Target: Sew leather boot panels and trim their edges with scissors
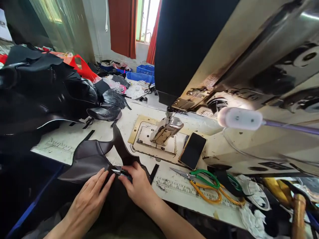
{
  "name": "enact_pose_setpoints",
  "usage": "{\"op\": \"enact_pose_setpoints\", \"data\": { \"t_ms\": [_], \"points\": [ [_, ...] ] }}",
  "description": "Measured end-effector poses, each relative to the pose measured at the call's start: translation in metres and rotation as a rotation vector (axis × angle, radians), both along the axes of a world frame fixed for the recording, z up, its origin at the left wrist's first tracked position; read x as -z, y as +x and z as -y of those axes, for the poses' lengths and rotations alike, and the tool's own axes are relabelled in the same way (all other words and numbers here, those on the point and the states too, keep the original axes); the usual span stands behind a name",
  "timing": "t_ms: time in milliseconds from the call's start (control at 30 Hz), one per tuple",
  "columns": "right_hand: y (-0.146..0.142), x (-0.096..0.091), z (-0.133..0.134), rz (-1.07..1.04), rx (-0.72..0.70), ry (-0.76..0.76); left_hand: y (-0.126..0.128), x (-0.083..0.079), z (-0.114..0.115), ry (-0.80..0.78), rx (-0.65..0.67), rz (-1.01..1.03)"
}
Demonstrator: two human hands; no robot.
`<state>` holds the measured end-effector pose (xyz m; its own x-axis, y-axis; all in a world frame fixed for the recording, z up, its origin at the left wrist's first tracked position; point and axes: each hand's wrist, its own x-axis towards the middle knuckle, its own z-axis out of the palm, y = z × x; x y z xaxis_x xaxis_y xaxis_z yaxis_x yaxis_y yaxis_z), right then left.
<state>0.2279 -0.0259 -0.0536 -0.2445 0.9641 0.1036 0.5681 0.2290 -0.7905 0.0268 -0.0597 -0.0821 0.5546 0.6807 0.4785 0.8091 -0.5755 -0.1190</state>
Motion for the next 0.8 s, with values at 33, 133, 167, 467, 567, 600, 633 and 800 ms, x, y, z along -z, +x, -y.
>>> {"op": "enact_pose_setpoints", "data": {
  "t_ms": [33,133,167,467,567,600,633,800],
  "points": [
    [-0.004,0.002,0.000,0.073,0.014,0.057,0.001,0.003,0.001,0.000,-0.003,0.021],
    [-0.019,0.003,-0.002,0.335,0.074,0.231,0.005,0.010,0.001,-0.048,-0.039,0.075],
    [-0.024,0.004,-0.003,0.410,0.091,0.277,0.007,0.012,0.001,-0.071,-0.052,0.092],
    [-0.044,-0.008,-0.019,0.735,0.083,0.169,0.009,0.003,-0.002,-0.129,-0.024,0.080],
    [-0.045,-0.011,-0.023,0.762,0.068,0.103,0.008,0.001,-0.004,-0.127,-0.011,0.110],
    [-0.045,-0.011,-0.024,0.759,0.062,0.090,0.008,0.000,-0.004,-0.124,-0.007,0.122],
    [-0.045,-0.010,-0.025,0.747,0.060,0.083,0.008,0.000,-0.005,-0.122,-0.003,0.132],
    [-0.043,-0.004,-0.026,0.594,0.088,0.086,0.007,0.005,-0.007,-0.095,0.009,0.156]
  ]
}}
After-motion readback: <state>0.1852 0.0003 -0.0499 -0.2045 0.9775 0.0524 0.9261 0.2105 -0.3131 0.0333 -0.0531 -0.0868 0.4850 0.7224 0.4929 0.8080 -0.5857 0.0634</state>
